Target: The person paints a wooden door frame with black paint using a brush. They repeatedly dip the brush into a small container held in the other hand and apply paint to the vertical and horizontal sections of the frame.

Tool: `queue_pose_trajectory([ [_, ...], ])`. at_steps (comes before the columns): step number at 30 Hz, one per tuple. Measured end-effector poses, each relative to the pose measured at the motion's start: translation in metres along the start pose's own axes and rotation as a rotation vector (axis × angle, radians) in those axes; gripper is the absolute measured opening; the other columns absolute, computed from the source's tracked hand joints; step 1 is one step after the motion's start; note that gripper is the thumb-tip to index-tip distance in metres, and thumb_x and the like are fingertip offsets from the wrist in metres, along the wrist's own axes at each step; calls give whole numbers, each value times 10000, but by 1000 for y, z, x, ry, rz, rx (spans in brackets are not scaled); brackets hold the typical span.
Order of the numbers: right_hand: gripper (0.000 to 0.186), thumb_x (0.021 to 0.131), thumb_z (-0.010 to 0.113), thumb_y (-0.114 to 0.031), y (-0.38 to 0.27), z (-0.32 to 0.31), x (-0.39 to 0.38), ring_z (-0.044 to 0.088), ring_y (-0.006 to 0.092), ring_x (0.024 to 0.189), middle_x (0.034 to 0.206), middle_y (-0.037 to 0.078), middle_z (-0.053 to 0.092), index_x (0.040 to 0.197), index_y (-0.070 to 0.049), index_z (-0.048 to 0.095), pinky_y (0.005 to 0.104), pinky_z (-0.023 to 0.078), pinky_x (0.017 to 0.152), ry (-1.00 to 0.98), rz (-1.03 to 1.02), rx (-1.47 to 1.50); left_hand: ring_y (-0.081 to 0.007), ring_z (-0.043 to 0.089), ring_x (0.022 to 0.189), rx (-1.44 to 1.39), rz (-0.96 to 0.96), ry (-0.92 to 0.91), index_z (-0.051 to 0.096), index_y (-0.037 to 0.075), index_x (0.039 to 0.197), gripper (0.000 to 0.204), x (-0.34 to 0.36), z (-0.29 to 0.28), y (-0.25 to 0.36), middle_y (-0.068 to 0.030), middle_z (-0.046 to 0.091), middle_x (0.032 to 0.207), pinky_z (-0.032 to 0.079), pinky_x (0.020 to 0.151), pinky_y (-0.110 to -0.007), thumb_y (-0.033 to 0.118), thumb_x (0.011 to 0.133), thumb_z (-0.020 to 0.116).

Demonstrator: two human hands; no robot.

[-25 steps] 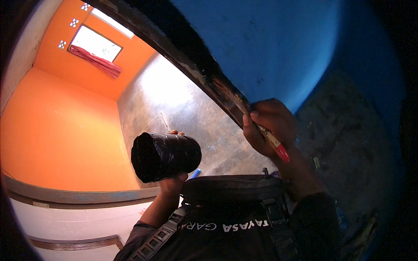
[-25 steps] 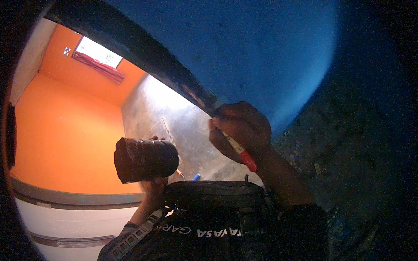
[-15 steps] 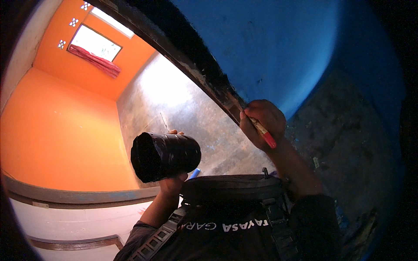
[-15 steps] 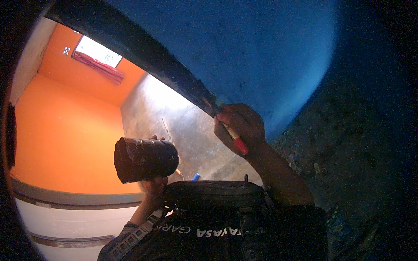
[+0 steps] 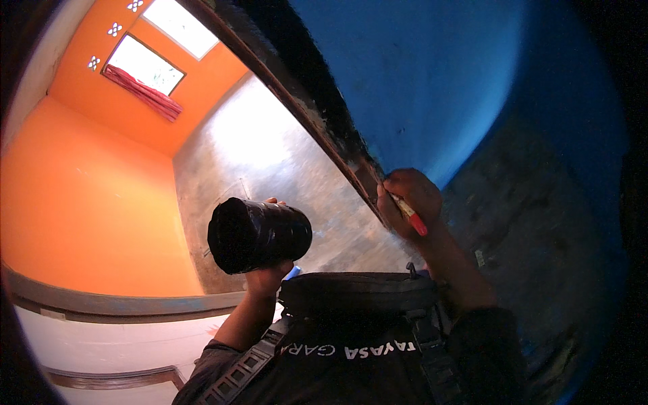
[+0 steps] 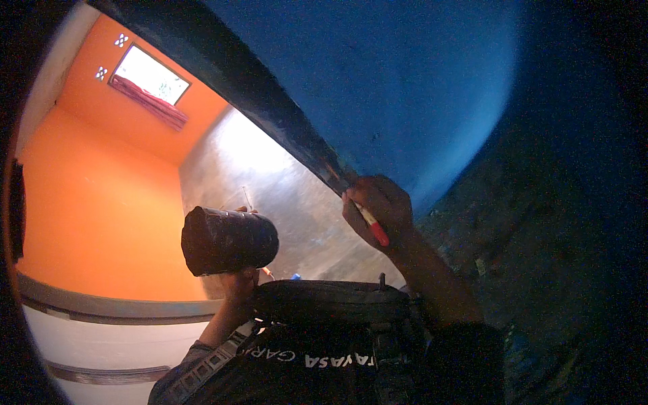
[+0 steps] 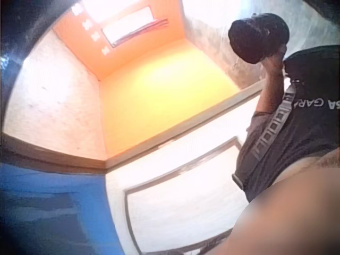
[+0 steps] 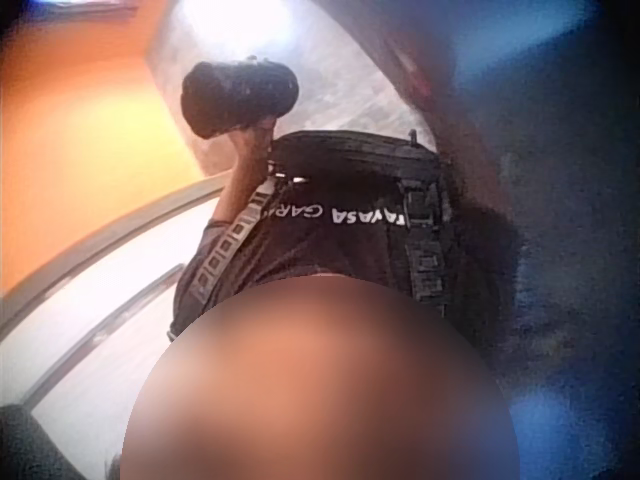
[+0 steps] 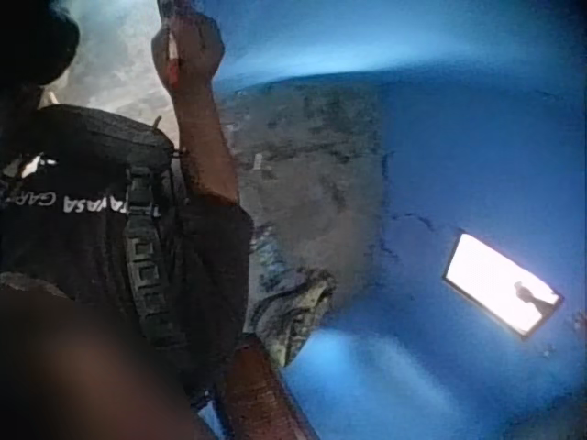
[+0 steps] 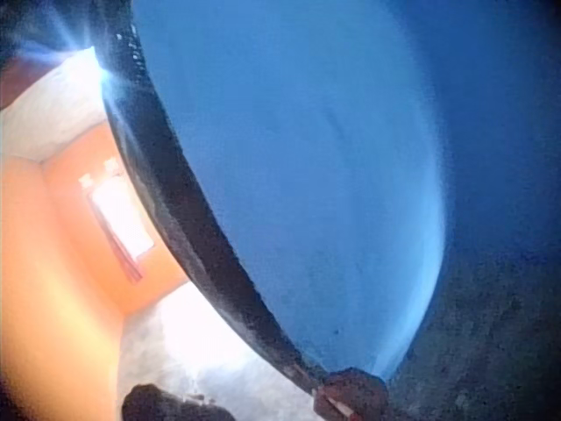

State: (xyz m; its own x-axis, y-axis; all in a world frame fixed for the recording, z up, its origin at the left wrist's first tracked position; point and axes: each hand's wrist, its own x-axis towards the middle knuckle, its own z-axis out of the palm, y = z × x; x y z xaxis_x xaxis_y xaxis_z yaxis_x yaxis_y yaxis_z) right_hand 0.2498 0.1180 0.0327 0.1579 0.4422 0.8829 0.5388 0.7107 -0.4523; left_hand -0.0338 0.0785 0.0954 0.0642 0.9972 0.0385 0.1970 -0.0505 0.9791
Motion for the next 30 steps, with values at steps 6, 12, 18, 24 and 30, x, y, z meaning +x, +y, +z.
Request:
queue_pose_trajectory([
  [6,256,711,768,-5,-8,-13,18,653,262,658,811,122,665,905,-76,617,358,530,568,-35,-37,-30,-271,522,1277,-204,298,-63,401,5,1418,845,12,4,-21,-159,526,1391,416,1091,-398,-16,639,728],
  [12,212,754,753,-18,-11,1,111,636,237,630,757,91,633,897,-78,609,341,506,543,50,-294,-54,-290,545,1255,-286,424,-51,420,38,1379,736,23,11,-31,-172,530,1364,475,1054,-435,34,735,776],
  [18,156,810,755,-45,-34,6,226,645,200,649,753,67,645,888,-81,625,300,510,570,262,-600,-39,-268,565,1213,-237,277,51,465,3,1377,836,15,-12,-44,-144,535,1387,465,1038,-408,84,642,855],
  [24,183,872,736,-53,-21,-17,252,665,164,813,952,92,676,1011,-27,619,276,540,700,394,-710,-87,-244,585,1184,-119,233,111,552,7,1304,731,15,6,-53,-133,612,1283,469,1020,-388,90,644,854],
  [30,167,896,684,-34,6,-18,126,640,196,835,980,151,641,1030,-39,584,301,529,733,113,-266,-133,-257,586,1174,548,530,84,592,25,1265,705,22,0,-47,-133,628,1242,454,1019,-402,116,625,876],
])
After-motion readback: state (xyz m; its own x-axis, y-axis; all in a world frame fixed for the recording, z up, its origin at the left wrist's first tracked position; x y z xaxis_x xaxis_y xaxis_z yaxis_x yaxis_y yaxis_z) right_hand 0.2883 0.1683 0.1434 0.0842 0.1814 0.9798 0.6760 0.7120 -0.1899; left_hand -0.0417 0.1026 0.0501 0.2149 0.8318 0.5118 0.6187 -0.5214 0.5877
